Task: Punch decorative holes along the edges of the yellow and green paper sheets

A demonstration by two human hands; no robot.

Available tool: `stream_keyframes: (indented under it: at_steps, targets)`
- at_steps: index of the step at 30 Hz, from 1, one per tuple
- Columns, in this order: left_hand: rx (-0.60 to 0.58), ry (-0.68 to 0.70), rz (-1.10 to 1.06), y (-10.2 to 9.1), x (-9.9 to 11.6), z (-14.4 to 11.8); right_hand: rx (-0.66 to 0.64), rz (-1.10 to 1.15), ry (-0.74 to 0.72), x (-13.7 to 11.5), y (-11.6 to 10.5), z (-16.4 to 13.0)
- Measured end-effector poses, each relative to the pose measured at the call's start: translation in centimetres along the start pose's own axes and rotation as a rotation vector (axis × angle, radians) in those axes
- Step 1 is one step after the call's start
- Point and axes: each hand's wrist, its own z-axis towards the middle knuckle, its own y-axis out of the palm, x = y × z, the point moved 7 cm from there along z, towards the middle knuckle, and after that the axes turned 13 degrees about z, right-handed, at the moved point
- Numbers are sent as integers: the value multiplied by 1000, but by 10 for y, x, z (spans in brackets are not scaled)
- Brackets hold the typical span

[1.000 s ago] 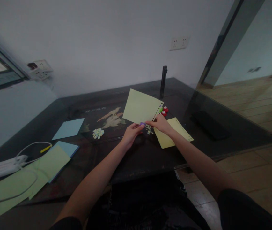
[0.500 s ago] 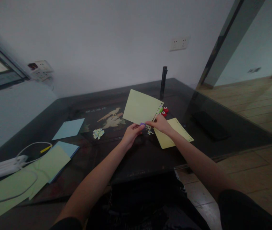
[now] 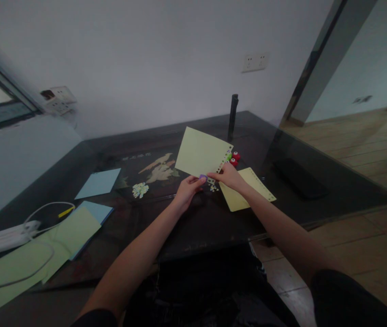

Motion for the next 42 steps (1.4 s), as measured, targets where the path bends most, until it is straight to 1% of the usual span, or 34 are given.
stream_keyframes:
  at_steps: [9, 20, 26, 33, 38, 42]
  targets:
    - [7, 10, -3, 0, -1, 1, -16, 2, 6, 0, 1, 0]
    - [21, 45, 25, -1, -2, 2, -9, 30, -51, 1, 1, 1]
    - [28, 46, 43, -3, -4, 3, -11, 45, -45, 1, 2, 1]
    - [28, 86, 71, -2, 1, 0, -6, 24, -86, -3, 1, 0]
    - [65, 92, 89, -5, 4, 0, -6, 29, -36, 0, 2, 0]
    - [78, 128, 97, -5, 8, -2, 5, 56, -48, -3, 3, -2]
